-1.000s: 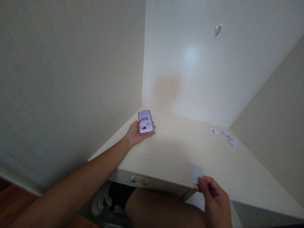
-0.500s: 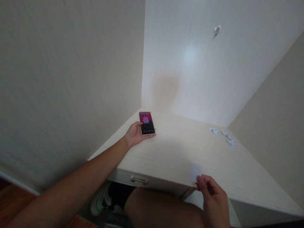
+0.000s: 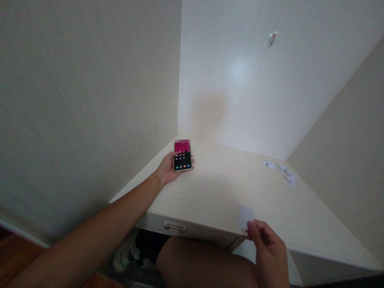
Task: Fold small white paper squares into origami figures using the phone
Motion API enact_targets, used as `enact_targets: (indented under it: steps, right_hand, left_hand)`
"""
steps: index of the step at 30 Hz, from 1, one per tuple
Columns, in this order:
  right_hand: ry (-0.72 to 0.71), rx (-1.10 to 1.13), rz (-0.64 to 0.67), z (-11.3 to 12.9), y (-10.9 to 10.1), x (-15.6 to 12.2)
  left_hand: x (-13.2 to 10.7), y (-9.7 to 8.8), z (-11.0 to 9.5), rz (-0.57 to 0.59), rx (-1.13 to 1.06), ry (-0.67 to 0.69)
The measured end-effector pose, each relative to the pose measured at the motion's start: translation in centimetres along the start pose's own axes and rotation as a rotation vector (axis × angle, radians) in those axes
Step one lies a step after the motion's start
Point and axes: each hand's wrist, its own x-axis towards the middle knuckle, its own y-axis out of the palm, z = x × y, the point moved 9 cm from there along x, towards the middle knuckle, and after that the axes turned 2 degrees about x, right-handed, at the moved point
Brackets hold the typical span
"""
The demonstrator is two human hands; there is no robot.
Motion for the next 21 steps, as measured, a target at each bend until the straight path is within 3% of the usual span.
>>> enact_targets:
  steps: [21]
  right_hand:
    - [-0.012,-0.042,0.002,-0.35,0.00,0.31]
  left_hand:
    - [-0.03,0.31,-0.06,-0.013,-0.075,0.010]
